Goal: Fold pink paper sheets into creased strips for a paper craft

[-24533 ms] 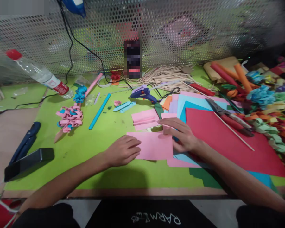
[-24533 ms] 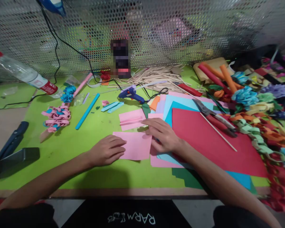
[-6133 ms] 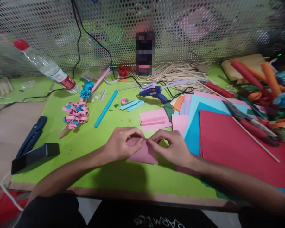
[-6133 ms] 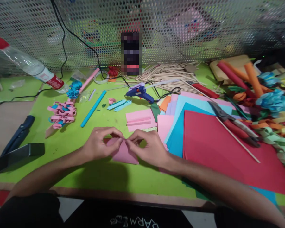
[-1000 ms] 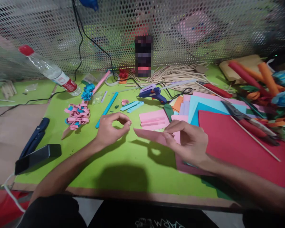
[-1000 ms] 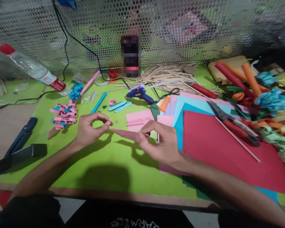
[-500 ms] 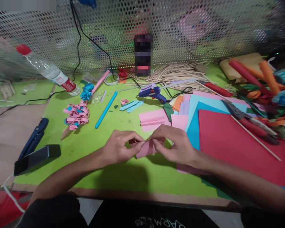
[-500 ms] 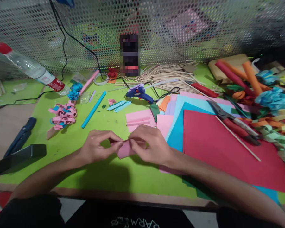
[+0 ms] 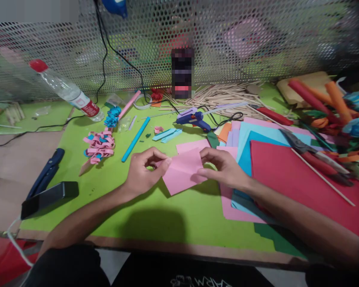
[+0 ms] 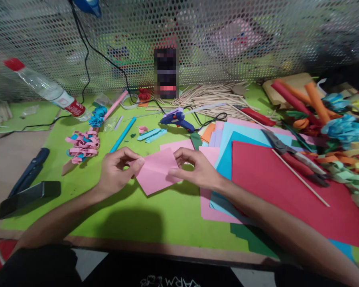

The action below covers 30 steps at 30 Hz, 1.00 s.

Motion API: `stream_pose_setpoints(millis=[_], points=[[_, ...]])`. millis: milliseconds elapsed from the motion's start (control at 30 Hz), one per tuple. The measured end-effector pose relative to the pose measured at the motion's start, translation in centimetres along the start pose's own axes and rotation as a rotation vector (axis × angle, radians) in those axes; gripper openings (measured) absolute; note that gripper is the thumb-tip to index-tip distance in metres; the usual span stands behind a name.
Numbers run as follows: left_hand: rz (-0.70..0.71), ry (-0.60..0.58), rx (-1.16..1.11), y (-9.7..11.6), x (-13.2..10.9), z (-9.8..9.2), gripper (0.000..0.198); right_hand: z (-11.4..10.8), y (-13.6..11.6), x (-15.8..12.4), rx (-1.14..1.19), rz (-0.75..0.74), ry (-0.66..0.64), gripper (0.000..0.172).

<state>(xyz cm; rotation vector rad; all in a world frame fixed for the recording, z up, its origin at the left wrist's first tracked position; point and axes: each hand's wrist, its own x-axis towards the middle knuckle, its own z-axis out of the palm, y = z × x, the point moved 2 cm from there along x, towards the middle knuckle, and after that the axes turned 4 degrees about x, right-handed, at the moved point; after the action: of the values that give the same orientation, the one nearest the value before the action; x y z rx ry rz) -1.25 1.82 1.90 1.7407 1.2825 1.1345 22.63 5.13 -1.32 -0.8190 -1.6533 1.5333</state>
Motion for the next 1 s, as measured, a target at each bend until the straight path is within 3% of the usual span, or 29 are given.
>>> stream_pose_setpoints(millis=[100, 233, 433, 600, 700, 767, 800, 867, 933, 1000], points=[[0.066, -0.044, -0.080, -0.8, 0.1, 0.0, 0.018, 0.5, 0.0, -0.2, 0.019, 0.065, 0.042, 0.018], [0.279, -0.155, -0.071, -1.4, -0.1, 0.0, 0.049, -0.1, 0.7, -0.5, 0.153, 0.088, 0.077, 0.017], [0.564, -0.071, 0.197, -0.8, -0.3, -0.3, 0.038, -0.7, 1.4, -0.3, 0.163, 0.148, 0.014, 0.020], [0.804, -0.100, 0.442, 0.0, -0.2, -1.3, 0.033, -1.7, 0.7, 0.2, 0.092, 0.126, 0.208, 0.027], [1.007, -0.096, 0.666, 0.6, -0.5, -1.8, 0.023, -2.8, 0.4, -0.2, -0.066, 0.097, 0.312, 0.025], [1.104, -0.203, 0.774, 1.0, -1.0, -1.6, 0.018, -3.0, 0.3, -0.7, -0.248, 0.078, 0.265, 0.023], [1.116, -0.316, 0.806, 1.0, -1.3, -1.3, 0.016, -2.8, 0.4, -1.0, -0.348, 0.076, 0.211, 0.023], [1.068, -0.583, 0.839, 0.6, -1.8, -0.2, 0.013, -2.3, 0.7, -1.5, -0.508, 0.057, 0.096, 0.024], [0.965, -0.821, 0.830, -0.2, -2.4, 1.1, 0.022, -1.5, 1.1, -1.9, -0.604, 0.003, 0.005, 0.026], [0.942, -0.834, 0.822, -1.1, -2.7, 2.1, 0.031, -0.8, 1.6, -2.2, -0.681, -0.068, -0.070, 0.028]])
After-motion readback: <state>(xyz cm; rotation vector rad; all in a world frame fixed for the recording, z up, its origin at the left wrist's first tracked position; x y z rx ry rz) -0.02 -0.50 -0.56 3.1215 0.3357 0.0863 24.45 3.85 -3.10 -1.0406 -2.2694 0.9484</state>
